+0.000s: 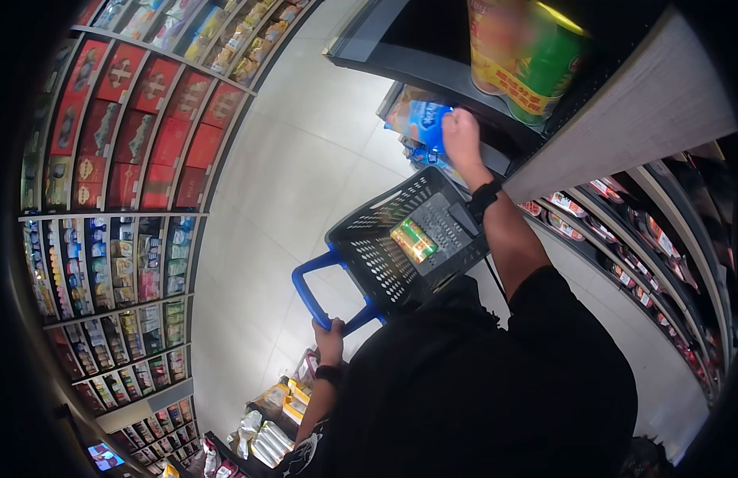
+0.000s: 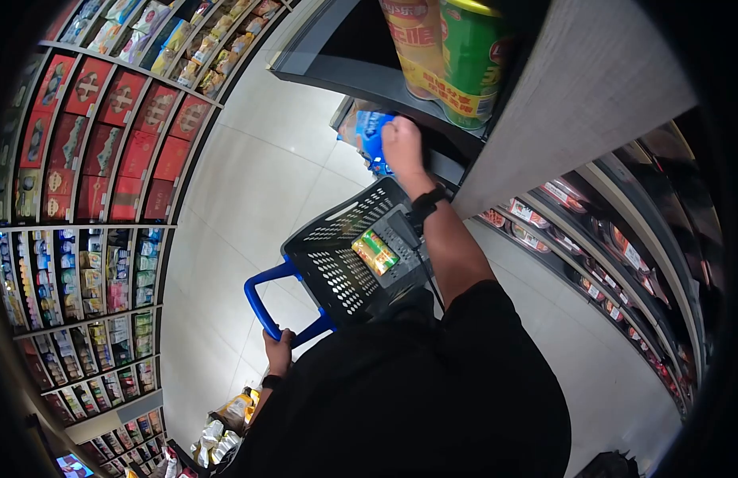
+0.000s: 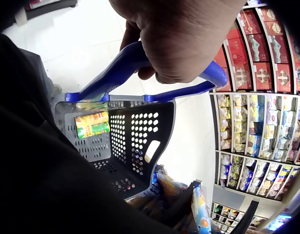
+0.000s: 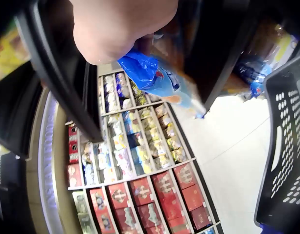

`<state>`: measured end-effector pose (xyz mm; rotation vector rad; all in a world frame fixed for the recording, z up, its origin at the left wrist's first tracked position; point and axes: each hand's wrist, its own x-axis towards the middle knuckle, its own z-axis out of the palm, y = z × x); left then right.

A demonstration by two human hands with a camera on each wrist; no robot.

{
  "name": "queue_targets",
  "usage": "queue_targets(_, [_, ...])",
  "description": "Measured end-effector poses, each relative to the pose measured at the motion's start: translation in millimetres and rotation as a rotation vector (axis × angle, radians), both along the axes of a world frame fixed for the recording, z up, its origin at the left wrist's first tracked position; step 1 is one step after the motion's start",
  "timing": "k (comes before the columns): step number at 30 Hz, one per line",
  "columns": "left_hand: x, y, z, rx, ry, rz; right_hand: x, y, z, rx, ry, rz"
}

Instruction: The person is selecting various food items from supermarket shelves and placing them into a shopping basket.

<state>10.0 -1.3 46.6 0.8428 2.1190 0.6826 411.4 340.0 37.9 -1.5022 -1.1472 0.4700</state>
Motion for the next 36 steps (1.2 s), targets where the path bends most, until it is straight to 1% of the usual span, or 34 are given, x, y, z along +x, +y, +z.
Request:
queue_targets(2, [-8.5, -6.1, -8.9, 0.024, -0.011, -0.016, -31.3, -1.0, 25.6, 0.065, 0.085, 0.059])
queue_targets(3, [-12.6, -7.2, -13.9, 0.041, -0.020, -0.025, -43.5, -3.7, 30.9, 0.131, 0.064, 0.112])
queue_targets(4, [-15.6, -7.8, -17.0, 0.041, -0.020, -0.037, -52.8, -7.9, 35.4, 0.105, 0.042, 0.139])
queue_targets(6, [-21.6, -11.1, -23.2, 0.038, -0.020, -0.051, -57.1, -19.7, 44.0, 0.168, 0.078, 0.119])
queue_targets(8, [-22.8, -11.5, -15.6, 0.033, 0.309, -0.189, -50.0, -43.1, 63.5, 0.078, 0.100, 0.187])
queue_targets(9, [-22.9, -8.4, -8.9, 0.095, 0.345, -0.189, -46.6, -52.7, 65.6, 0.056, 0.111, 0.242])
queue_targets(10, [-14.2, -3.9, 9.3, 0.165, 0.595, -0.203, -44.8, -65.5, 68.6, 0.027, 0.121, 0.298])
queue_targets(11, [-7.5, 8.2, 30.8, 0.268, 0.674, -0.140, -45.3, -79.2, 76.0, -0.034, 0.133, 0.379])
queue_targets(12, [-8.2, 19.1, 44.0, 0.367, 0.691, -0.143, -47.5, -93.6, 86.4, -0.093, 0.143, 0.463])
queue_targets(13, [-14.4, 28.4, 42.4, 0.489, 0.661, -0.213, -51.4, -109.7, 96.6, -0.162, 0.154, 0.550])
queue_targets(14, [-13.7, 39.8, 50.7, 0.488, 0.454, -0.291, -56.9, -125.1, 108.7, -0.169, 0.157, 0.654])
queue_targets(16, [7.6, 68.1, 75.4, 0.249, -0.011, -0.481, -64.4, -152.2, 137.4, -0.191, 0.172, 0.851])
queue_targets(17, [13.8, 80.2, 78.6, 0.286, -0.128, -0.647, -66.2, -160.7, 153.9, -0.229, 0.268, 0.894])
queue_targets(18, [23.0, 94.0, 76.0, 0.351, -0.286, -0.750, -66.2, -169.5, 171.1, -0.268, 0.369, 0.927])
queue_targets(19, [32.8, 106.8, 83.5, 0.325, -0.396, -0.803, -65.2, -177.9, 189.2, -0.303, 0.472, 0.950])
queue_targets(20, [42.8, 118.0, 100.3, 0.343, -0.461, -0.874, -62.2, -181.3, 210.3, -0.287, 0.506, 0.956])
queue_targets(22, [64.5, 138.3, 104.0, 0.435, -0.924, -0.916, -59.1, -179.4, 226.2, -0.219, 0.803, 1.021])
queue_targets(25, [78.9, 145.0, 138.2, 0.126, -1.248, -1.002, -62.7, -159.5, 225.9, -0.124, 1.084, 1.039])
queue_targets(26, [82.7, 140.6, 140.4, 0.096, -1.274, -0.936, -64.5, -156.8, 221.8, -0.107, 1.182, 1.104])
queue_targets(28, [89.7, 129.0, 142.9, 0.039, -1.310, -0.799, -77.4, -167.7, 222.0, -0.125, 1.304, 0.827])
queue_targets(29, [90.9, 121.1, 137.5, 0.102, -1.372, -0.755, -73.2, -172.5, 198.9, -0.071, 1.235, 0.756])
queue_targets(30, [87.7, 112.3, 136.0, 0.110, -1.350, -0.734, -69.1, -177.4, 175.8, -0.024, 1.164, 0.680])
queue_targets(31, [85.0, 106.3, 135.5, 0.124, -1.328, -0.711, -58.0, -174.6, 151.4, -0.060, 1.294, 0.775])
queue_targets(33, [75.3, 93.9, 135.5, 0.145, -1.306, -0.653, -63.8, -177.2, 130.0, -0.217, 1.437, 0.749])
queue_targets(35, [65.2, 86.3, 136.1, 0.141, -1.368, -0.567, -78.7, -215.1, 130.6, -0.285, 1.422, 0.828])
queue_targets(36, [60.6, 84.9, 136.0, 0.143, -1.399, -0.527, -87.3, -235.4, 131.3, -0.358, 1.376, 0.968])
